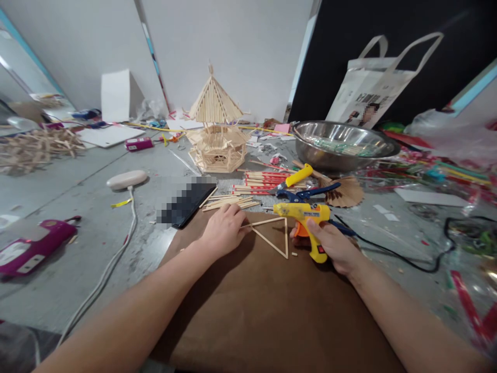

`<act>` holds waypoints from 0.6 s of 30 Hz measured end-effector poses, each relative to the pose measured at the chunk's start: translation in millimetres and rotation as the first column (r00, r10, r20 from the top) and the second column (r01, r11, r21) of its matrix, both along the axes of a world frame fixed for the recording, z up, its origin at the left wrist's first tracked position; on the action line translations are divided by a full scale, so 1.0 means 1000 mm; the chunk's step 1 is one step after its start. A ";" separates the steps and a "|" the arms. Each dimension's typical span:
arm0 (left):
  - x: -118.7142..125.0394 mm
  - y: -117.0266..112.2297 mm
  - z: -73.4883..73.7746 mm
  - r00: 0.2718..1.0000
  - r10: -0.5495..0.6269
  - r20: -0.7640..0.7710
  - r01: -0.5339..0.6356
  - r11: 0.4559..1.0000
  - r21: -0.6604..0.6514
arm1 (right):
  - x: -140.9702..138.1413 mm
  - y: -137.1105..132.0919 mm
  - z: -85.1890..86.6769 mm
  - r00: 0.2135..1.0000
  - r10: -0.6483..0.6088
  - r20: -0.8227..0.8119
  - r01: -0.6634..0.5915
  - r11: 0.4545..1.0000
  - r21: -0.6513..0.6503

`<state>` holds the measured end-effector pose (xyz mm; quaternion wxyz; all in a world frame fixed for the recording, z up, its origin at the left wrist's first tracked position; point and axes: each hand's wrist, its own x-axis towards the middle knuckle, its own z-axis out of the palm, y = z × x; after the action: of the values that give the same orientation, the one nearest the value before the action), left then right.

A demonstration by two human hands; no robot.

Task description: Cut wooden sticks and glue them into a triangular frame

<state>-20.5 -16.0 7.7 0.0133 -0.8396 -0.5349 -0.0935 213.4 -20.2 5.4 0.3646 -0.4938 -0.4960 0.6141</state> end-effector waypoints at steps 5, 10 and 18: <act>0.006 -0.020 0.010 0.997 -0.048 -0.067 0.044 0.998 -0.054 | 0.001 0.000 -0.002 1.000 -0.006 -0.017 0.006 1.000 -0.005; 0.010 -0.026 0.009 0.992 -0.085 -0.088 0.074 0.990 -0.121 | 0.003 0.001 -0.003 1.000 0.001 -0.021 -0.001 1.000 -0.009; 0.000 -0.016 0.008 0.995 0.057 -0.081 -0.064 0.994 -0.083 | 0.037 0.008 0.016 0.969 -0.205 0.138 0.215 0.975 -0.061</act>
<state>-20.6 -32.0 16.0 0.0011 -0.8258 -0.5627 -0.0370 250.2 -12.1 21.8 0.3755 -0.5963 -0.4403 0.5564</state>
